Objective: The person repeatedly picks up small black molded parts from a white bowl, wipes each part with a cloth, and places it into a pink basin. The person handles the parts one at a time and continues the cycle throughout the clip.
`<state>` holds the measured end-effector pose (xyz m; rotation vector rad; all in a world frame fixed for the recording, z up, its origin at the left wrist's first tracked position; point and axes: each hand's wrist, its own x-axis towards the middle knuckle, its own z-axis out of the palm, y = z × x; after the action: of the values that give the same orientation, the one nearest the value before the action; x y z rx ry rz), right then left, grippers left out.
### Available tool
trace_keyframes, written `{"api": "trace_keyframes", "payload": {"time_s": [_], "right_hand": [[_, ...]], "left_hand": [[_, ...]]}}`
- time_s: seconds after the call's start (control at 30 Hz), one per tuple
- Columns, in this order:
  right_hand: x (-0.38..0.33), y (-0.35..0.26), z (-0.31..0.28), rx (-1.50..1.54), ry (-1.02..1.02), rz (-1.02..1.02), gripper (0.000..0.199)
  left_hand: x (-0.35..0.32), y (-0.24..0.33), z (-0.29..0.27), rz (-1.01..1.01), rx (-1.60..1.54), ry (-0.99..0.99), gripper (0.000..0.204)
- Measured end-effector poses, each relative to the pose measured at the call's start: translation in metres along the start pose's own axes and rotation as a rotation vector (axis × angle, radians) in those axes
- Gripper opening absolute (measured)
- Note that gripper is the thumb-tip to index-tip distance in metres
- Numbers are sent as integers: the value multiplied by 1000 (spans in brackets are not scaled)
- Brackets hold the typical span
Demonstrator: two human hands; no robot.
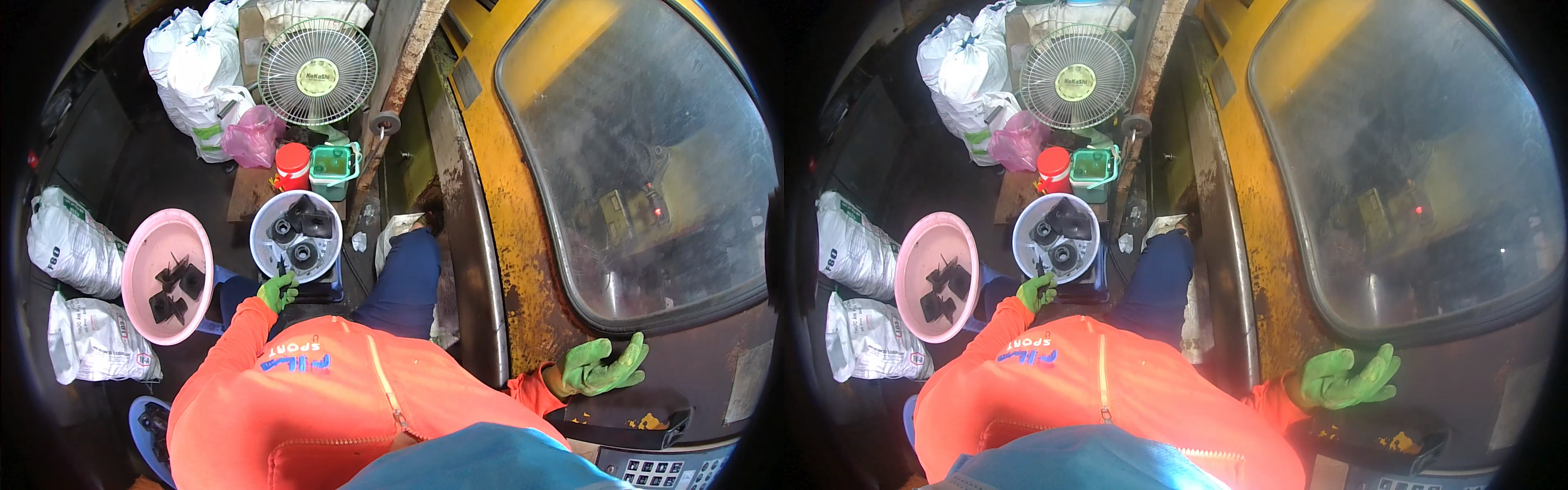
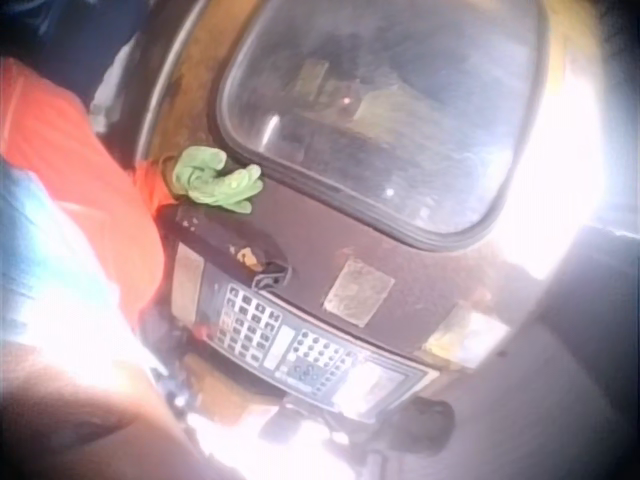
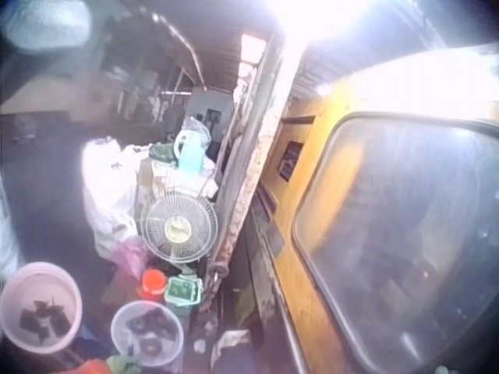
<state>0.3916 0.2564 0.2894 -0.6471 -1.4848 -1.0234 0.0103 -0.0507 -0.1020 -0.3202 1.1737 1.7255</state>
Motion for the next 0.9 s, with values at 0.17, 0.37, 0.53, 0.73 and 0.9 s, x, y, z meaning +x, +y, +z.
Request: {"api": "trace_keyframes", "payload": {"time_s": [0.17,0.37,0.53,0.73,0.9], "right_hand": [[-3,-5,0,57,62,129,39],[-2,1,1,-54,-1,-6,40],[1,-18,10,293,119,115,33],[-20,-110,34,847,-257,320,32],[-106,-256,46,1852,-1467,1246,46]], "left_hand": [[3,-2,-2,-7,-8,10,26],[10,-3,-9,-35,-104,-70,26],[-4,17,5,-12,-349,-84,33],[-59,74,80,156,-152,-425,33],[-99,88,157,40,405,-641,35]]}}
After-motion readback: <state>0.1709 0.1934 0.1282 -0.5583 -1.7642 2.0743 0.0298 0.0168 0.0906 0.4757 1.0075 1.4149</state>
